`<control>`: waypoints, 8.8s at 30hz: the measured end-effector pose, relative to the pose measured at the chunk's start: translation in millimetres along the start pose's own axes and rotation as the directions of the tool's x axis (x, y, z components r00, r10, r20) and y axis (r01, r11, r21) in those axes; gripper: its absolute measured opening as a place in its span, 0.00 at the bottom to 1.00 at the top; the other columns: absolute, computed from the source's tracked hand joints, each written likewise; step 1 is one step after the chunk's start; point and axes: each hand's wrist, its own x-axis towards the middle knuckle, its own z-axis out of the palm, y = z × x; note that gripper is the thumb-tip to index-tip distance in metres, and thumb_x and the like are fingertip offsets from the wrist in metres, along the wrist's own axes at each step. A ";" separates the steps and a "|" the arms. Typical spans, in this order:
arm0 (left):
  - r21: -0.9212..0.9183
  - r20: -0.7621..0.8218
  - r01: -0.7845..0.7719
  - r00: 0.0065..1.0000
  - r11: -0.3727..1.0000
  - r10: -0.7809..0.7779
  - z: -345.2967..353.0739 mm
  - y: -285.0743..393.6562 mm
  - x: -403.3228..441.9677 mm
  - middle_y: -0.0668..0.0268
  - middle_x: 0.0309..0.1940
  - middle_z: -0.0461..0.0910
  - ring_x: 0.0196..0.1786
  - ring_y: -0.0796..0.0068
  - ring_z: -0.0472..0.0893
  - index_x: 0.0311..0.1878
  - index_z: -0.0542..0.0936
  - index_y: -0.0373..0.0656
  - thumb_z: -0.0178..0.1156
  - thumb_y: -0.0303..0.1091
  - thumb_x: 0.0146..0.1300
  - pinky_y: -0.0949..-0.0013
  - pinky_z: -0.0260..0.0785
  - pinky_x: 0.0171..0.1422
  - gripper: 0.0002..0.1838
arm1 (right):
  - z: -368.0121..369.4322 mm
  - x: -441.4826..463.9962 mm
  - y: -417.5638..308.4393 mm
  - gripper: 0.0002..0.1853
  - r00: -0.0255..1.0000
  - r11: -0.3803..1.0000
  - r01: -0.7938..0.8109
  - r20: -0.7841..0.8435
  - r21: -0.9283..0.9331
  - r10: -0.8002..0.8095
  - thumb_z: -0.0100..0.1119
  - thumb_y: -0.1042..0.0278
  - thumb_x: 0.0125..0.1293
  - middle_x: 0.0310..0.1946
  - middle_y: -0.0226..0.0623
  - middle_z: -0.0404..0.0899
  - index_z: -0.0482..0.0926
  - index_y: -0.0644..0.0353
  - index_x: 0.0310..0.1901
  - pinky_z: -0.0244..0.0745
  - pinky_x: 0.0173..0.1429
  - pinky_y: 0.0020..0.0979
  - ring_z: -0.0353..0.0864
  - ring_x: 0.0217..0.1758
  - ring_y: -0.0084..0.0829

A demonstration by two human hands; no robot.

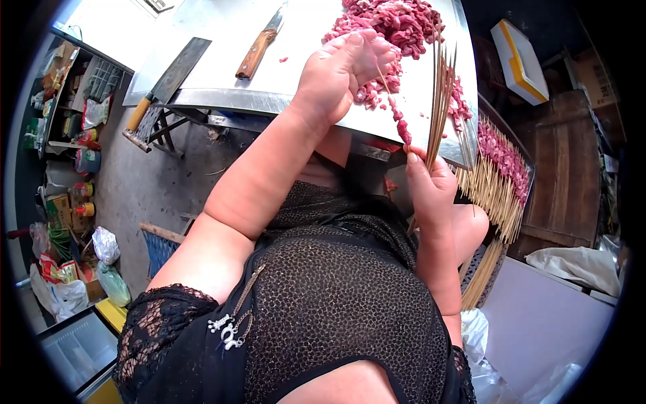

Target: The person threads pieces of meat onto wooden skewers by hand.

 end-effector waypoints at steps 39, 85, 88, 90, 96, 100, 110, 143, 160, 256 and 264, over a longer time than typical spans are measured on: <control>-0.136 0.119 0.181 0.979 0.974 -0.165 -1.7 -14.2 -2.1 0.46 0.49 0.75 0.56 0.51 0.74 0.49 0.71 0.32 0.38 0.33 0.70 0.47 0.65 0.63 0.16 | 11.9 7.4 -1.8 0.10 1.000 0.999 -0.025 -0.007 0.033 0.025 0.55 0.71 0.65 0.22 0.22 0.70 0.78 0.66 0.45 0.54 0.20 0.14 0.61 0.18 0.10; 0.853 0.052 -0.059 0.998 0.518 0.027 -52.3 28.9 76.8 0.62 0.35 0.82 0.36 0.75 0.81 0.42 0.80 0.36 0.59 0.33 0.60 0.75 0.73 0.41 0.11 | -10.2 5.7 2.3 0.12 0.993 0.997 0.009 -0.116 0.079 0.000 0.52 0.74 0.67 0.22 0.23 0.68 0.75 0.67 0.50 0.58 0.23 0.14 0.62 0.21 0.11; 0.564 -0.033 0.103 0.994 0.819 -0.103 -48.0 29.7 68.9 0.60 0.36 0.82 0.37 0.73 0.82 0.46 0.77 0.34 0.56 0.32 0.64 0.76 0.75 0.41 0.12 | -6.1 6.7 -2.2 0.12 0.998 0.997 -0.018 -0.050 0.074 0.021 0.52 0.74 0.67 0.21 0.23 0.68 0.76 0.67 0.50 0.58 0.23 0.14 0.62 0.20 0.11; 0.430 -0.047 0.165 0.986 0.888 -0.160 -47.8 28.4 67.6 0.59 0.36 0.81 0.38 0.72 0.83 0.48 0.76 0.35 0.54 0.31 0.65 0.75 0.76 0.41 0.12 | -3.1 6.0 -6.4 0.12 0.999 0.998 -0.039 -0.032 0.039 0.041 0.52 0.74 0.67 0.21 0.23 0.68 0.76 0.68 0.49 0.58 0.23 0.15 0.62 0.20 0.11; 0.944 0.155 -0.200 0.971 0.264 0.181 -56.1 21.6 63.5 0.59 0.41 0.80 0.39 0.73 0.81 0.56 0.72 0.36 0.56 0.30 0.61 0.73 0.74 0.44 0.19 | -15.4 7.6 -1.2 0.12 0.992 1.000 0.002 -0.124 0.017 0.000 0.52 0.73 0.67 0.22 0.21 0.68 0.76 0.66 0.50 0.56 0.25 0.13 0.62 0.22 0.10; 0.890 0.456 -0.434 0.863 -0.142 0.217 -37.7 15.5 58.0 0.59 0.39 0.80 0.40 0.68 0.80 0.46 0.80 0.43 0.59 0.30 0.56 0.69 0.72 0.46 0.13 | -23.6 8.9 1.6 0.12 0.990 0.999 0.040 -0.134 0.036 -0.035 0.52 0.73 0.67 0.23 0.21 0.68 0.76 0.66 0.50 0.54 0.24 0.13 0.61 0.22 0.10; 0.892 0.352 -0.381 0.923 -0.244 -0.153 -11.0 -1.8 44.9 0.62 0.30 0.81 0.36 0.67 0.80 0.35 0.83 0.43 0.61 0.36 0.52 0.66 0.72 0.43 0.09 | -30.1 3.1 -3.6 0.12 0.989 0.997 0.057 -0.143 0.050 -0.049 0.51 0.75 0.67 0.23 0.22 0.68 0.75 0.68 0.50 0.55 0.25 0.12 0.62 0.23 0.10; 0.107 -0.005 0.194 0.981 0.975 -0.195 -11.3 3.6 23.5 0.53 0.43 0.80 0.46 0.64 0.82 0.48 0.75 0.35 0.51 0.33 0.67 0.67 0.79 0.47 0.12 | -18.3 5.0 0.2 0.09 0.997 0.969 0.074 -0.009 -0.237 -0.078 0.53 0.74 0.66 0.19 0.22 0.69 0.79 0.65 0.45 0.60 0.23 0.16 0.64 0.20 0.11; 0.136 0.125 0.270 0.950 0.953 -0.287 -4.2 -1.8 21.3 0.51 0.47 0.78 0.50 0.65 0.79 0.53 0.72 0.32 0.45 0.33 0.70 0.66 0.77 0.50 0.15 | -16.8 10.6 -0.2 0.09 0.999 0.990 0.032 0.045 -0.136 -0.026 0.53 0.73 0.66 0.19 0.23 0.69 0.78 0.66 0.45 0.57 0.21 0.16 0.61 0.18 0.11; 0.131 0.043 0.173 0.983 0.976 -0.180 -27.9 3.9 14.4 0.52 0.41 0.80 0.43 0.64 0.82 0.50 0.71 0.31 0.56 0.25 0.62 0.66 0.79 0.48 0.14 | 7.3 6.9 11.3 0.11 0.986 0.983 -0.141 0.109 0.116 0.129 0.55 0.74 0.65 0.22 0.24 0.73 0.79 0.64 0.47 0.58 0.25 0.15 0.65 0.22 0.12; 0.128 0.061 0.181 0.980 0.975 -0.190 -23.3 10.9 9.5 0.49 0.44 0.79 0.47 0.60 0.81 0.49 0.73 0.31 0.50 0.30 0.67 0.64 0.77 0.52 0.12 | -1.9 9.4 9.7 0.11 0.996 0.997 -0.071 0.048 -0.033 0.072 0.55 0.73 0.65 0.21 0.22 0.72 0.79 0.63 0.47 0.55 0.23 0.14 0.62 0.20 0.10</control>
